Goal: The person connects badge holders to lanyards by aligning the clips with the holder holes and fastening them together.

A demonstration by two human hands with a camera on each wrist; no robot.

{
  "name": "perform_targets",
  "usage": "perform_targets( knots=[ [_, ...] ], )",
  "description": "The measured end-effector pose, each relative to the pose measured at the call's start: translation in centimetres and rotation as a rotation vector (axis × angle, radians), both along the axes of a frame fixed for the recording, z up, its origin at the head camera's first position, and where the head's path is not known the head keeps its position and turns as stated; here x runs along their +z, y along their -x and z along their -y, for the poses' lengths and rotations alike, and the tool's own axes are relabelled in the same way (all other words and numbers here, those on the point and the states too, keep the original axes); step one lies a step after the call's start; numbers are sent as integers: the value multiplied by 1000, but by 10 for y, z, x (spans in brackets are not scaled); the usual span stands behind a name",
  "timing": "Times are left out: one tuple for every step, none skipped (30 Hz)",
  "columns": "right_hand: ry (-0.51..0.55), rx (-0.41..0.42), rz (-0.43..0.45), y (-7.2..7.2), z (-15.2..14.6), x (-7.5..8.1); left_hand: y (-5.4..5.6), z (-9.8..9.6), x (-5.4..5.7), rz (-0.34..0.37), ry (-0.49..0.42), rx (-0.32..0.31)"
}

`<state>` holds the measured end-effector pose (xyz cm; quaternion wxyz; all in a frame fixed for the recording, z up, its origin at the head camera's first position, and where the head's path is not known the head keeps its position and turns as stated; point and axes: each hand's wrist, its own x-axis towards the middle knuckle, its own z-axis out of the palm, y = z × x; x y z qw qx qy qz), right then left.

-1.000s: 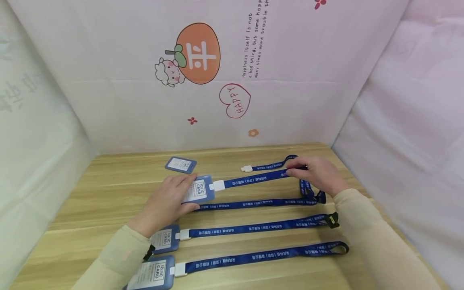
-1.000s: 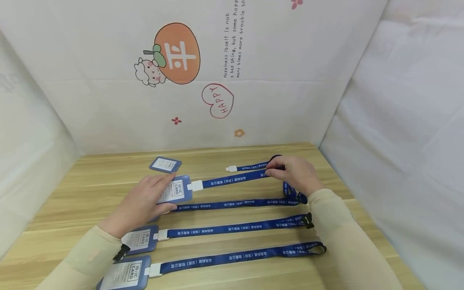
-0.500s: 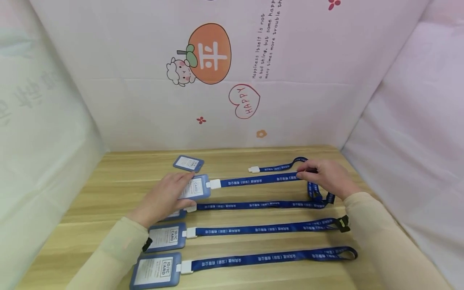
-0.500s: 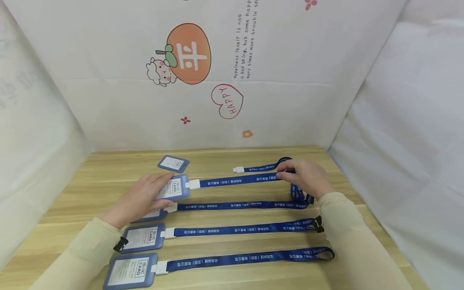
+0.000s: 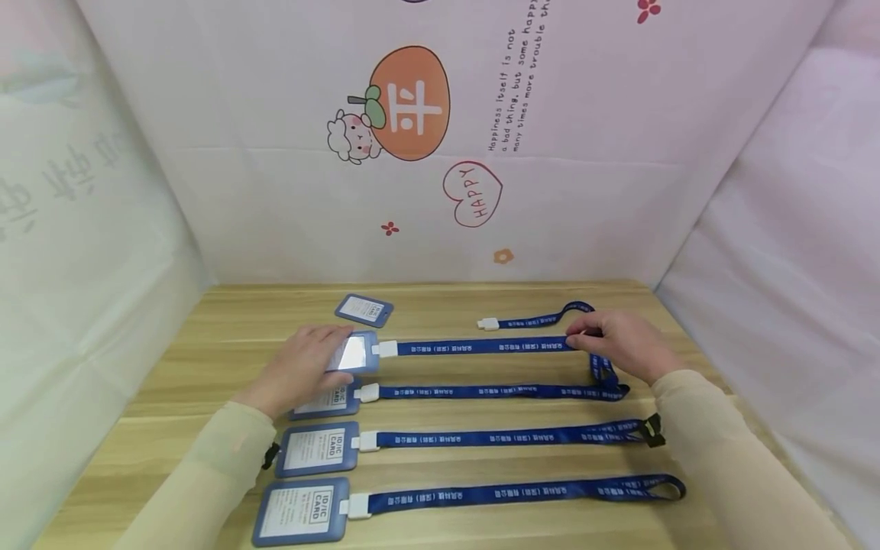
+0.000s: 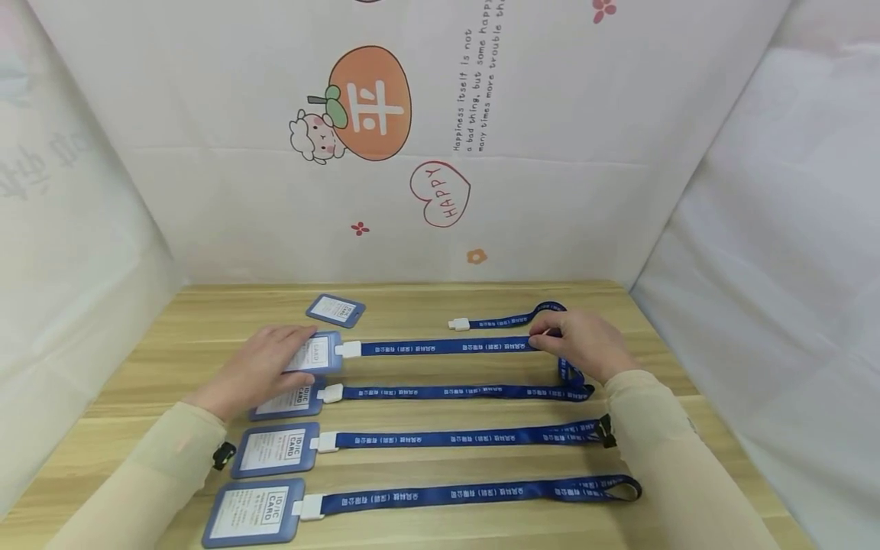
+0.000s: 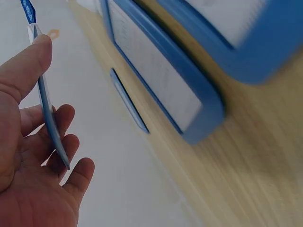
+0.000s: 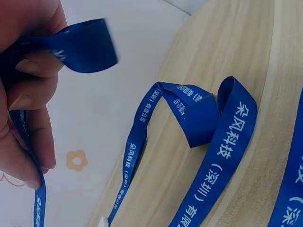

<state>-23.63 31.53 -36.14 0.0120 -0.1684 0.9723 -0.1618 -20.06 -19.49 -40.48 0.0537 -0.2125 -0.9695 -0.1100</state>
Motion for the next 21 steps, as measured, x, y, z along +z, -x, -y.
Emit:
perform_targets(
  knots=[
    [-5,-1,3,1,1,-1,1,2,-1,10,-1,5],
    [-10,-2,6,1,1,-2,2,3,-2,22,-3,11],
    [-16,-3,8,1,2,-3,2,5,-3,34,-8,14],
    [-24,-2,5,2,2,-4,3,7,-4,45,-9,20],
    [-30,0,5,3,3,-5,4,9,-5,57,-11,24],
    [-35,-1,6,3,4,-6,4,10,-5,71,-14,31],
    [-39,-2,6,4,4,-7,5,12,-6,77,-14,31],
    [-41,-2,5,4,5,-8,6,13,-7,85,-16,32],
    [-42,-3,3,5,6,-9,6,15,-7,94,-19,36],
    [-43,-5,3,5,6,-9,7,16,-7,99,-21,38],
    [-42,-7,4,5,7,-10,9,17,-8,104,-25,40],
    [-43,-11,5,5,8,-11,10,17,-8,106,-27,41],
    [-44,-12,5,6,9,-12,11,18,-8,109,-30,45],
    [-45,-12,3,6,10,-13,12,18,-9,115,-36,50],
    [-46,-12,4,7,11,-14,13,19,-9,118,-39,56],
    [-48,-11,4,7,11,-15,15,19,-9,119,-40,56],
    [-48,-8,3,8,12,-16,16,20,-10,123,-41,59],
    [-50,-4,0,8,13,-17,17,21,-10,125,-39,58],
    [-49,0,-3,9,14,-18,18,21,-11,130,-41,61],
    [-48,4,-6,9,15,-19,19,22,-12,131,-38,58],
    [-48,7,-10,10,16,-20,20,23,-12,132,-35,57]
  ],
)
